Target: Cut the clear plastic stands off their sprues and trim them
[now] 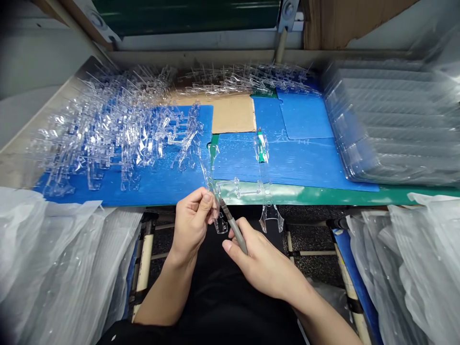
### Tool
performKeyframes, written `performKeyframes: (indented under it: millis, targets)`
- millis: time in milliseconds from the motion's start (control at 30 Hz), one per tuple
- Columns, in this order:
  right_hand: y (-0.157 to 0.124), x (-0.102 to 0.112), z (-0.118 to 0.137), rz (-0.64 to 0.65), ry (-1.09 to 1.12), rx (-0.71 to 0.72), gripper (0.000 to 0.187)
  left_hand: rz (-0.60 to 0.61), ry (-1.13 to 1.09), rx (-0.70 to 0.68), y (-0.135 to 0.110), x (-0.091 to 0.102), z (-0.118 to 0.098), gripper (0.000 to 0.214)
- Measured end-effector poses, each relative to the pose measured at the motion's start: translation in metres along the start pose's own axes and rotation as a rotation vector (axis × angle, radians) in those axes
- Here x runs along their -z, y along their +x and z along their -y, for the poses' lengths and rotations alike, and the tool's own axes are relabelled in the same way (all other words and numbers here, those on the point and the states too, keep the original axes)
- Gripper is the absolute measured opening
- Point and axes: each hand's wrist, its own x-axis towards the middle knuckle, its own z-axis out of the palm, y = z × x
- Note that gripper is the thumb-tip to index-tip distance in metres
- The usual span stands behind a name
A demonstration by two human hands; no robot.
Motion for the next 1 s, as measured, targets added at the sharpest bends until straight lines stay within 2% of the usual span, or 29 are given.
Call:
performKeyframes:
  millis: [333, 567, 767, 900, 1000]
  targets:
    - [0.003, 0.004, 0.004, 0.069, 0.024, 0.018, 0.029, 0.031, -0.046, 0.018, -0.001, 0.002, 0.003, 0.042]
    - [0.004, 0.008, -0.002, 0.166, 0.107, 0.018, 0.024, 0.063, -0.066, 0.07, -0.001, 0.002, -0.001, 0.044]
    - [0.006, 0.006, -0.01, 0.19, 0.234, 0.031, 0.019, 0.058, -0.058, 0.105, -0.001, 0.0, -0.007, 0.046]
    - [0.01, 0.005, -0.018, 0.192, 0.305, 0.005, 0.021, 0.06, -0.041, 0.122, 0.002, -0.001, -0.007, 0.046]
    - [0.022, 0.004, -0.024, 0.21, 0.516, 0.017, 0.027, 0.072, -0.014, 0.127, 0.013, -0.001, -0.003, 0.046]
